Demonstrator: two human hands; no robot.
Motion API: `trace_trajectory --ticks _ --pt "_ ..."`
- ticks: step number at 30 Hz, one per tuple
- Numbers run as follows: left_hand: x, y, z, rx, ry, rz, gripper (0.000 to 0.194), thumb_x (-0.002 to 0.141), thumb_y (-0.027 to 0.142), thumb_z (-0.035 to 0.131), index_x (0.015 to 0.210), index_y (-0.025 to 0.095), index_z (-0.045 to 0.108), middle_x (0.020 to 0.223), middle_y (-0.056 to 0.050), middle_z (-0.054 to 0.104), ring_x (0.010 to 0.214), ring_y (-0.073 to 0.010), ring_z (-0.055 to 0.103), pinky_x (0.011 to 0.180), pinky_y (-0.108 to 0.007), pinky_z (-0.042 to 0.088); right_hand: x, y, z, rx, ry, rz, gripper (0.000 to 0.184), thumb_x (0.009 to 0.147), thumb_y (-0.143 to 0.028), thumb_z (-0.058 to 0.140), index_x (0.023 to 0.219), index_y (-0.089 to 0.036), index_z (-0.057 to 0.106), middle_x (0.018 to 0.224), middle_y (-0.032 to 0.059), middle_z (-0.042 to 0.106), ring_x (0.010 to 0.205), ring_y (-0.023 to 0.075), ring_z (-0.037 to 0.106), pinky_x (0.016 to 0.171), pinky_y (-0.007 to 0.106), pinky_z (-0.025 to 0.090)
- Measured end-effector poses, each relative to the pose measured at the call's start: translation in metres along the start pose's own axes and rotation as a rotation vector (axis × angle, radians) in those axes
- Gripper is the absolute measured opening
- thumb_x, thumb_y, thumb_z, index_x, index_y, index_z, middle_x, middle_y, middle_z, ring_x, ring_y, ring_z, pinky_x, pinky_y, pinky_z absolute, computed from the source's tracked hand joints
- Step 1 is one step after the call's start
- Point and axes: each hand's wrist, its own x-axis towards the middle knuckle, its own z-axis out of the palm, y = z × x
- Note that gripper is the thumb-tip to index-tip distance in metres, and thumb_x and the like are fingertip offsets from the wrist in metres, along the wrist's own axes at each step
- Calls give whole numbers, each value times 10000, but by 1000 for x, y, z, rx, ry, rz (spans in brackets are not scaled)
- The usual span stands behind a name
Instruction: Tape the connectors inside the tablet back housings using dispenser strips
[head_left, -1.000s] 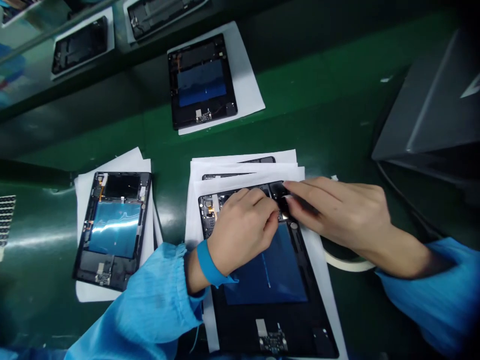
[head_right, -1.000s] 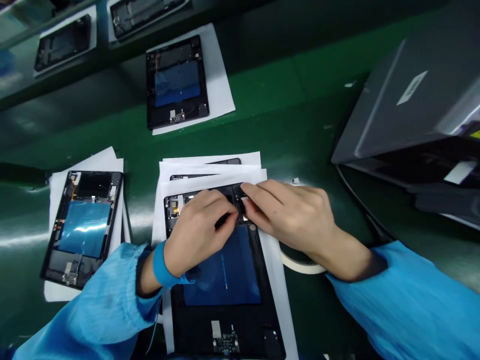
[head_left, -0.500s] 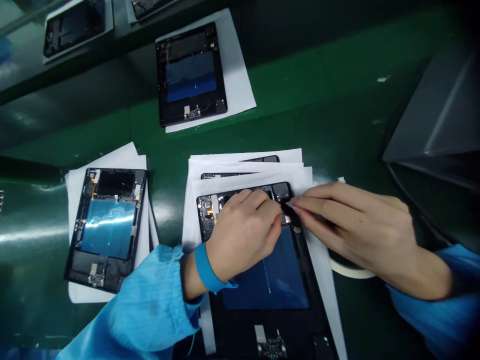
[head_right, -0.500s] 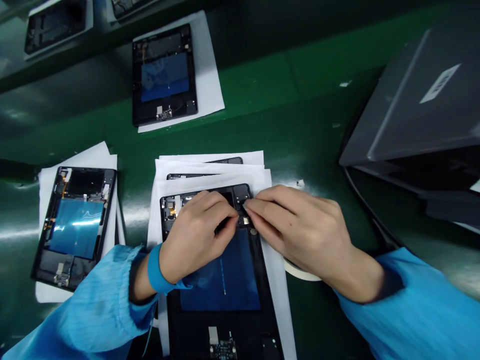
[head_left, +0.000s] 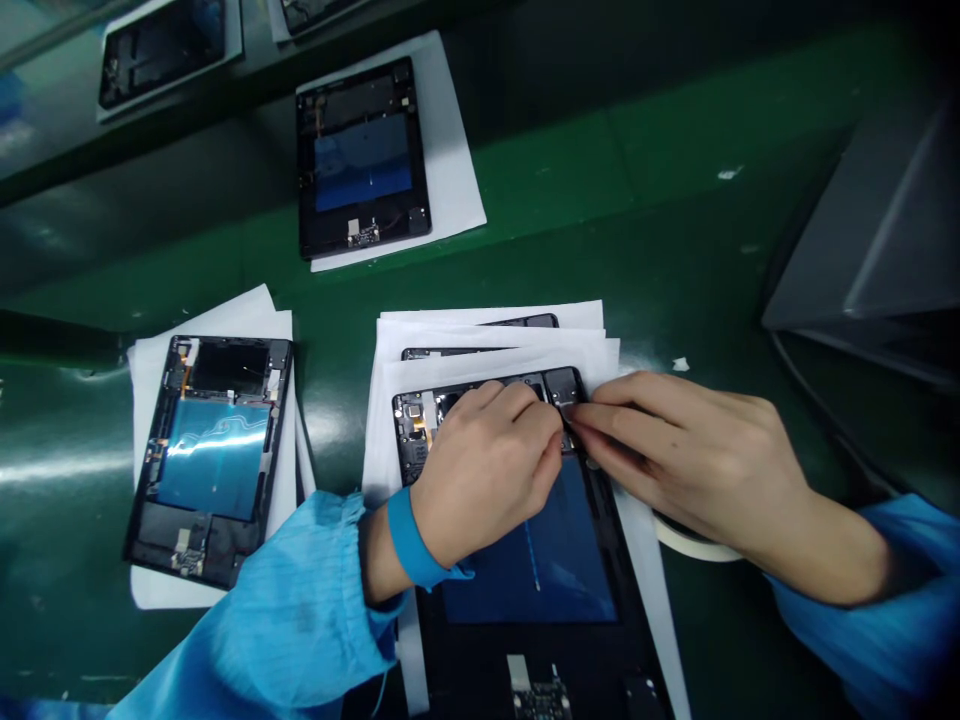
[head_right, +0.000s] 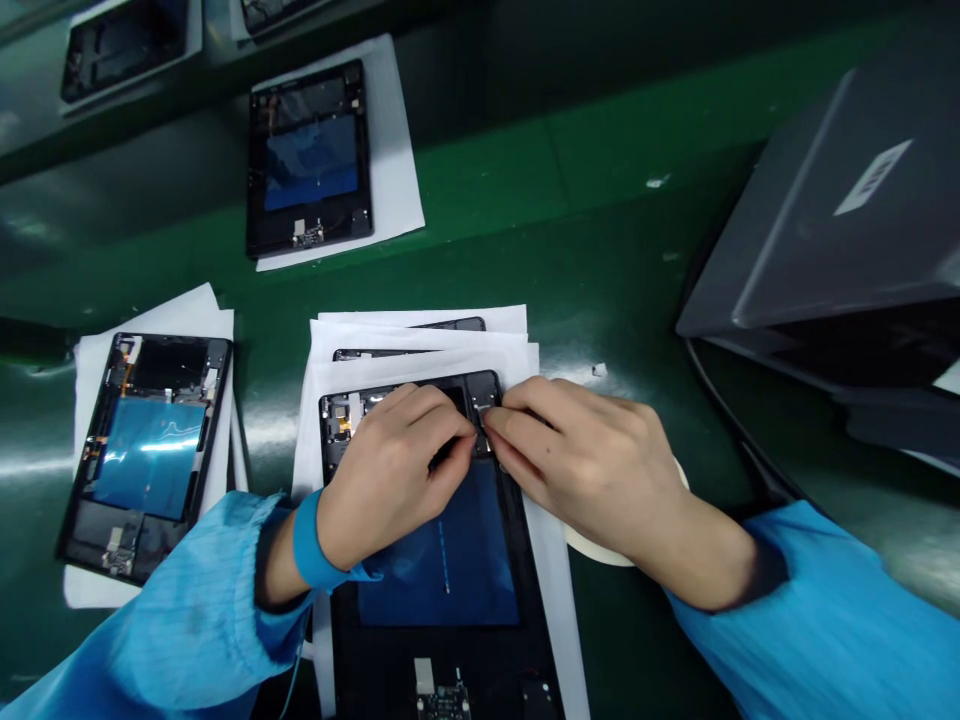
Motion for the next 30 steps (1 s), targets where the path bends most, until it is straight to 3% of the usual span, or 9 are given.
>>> trace_trajectory --ticks 24,30 --pt "-1 0 -1 5 -26 -9 210 987 172 487 829 168 626 850 -48 624 793 -196 579 756 -346 514 -4 -1 2 -57 -9 -76 67 938 -113 629 970 -142 680 907 47 713 764 146 662 664 285 494" --pt "-1 0 0 4 -10 -2 218 988 171 487 824 163 630 837 -45 620 783 -194 573 748 -341 512 -3 -2 2 -59 -10 -63 66 937 -115 627 966 -140 682 902 46 709 746 143 653 628 293 472"
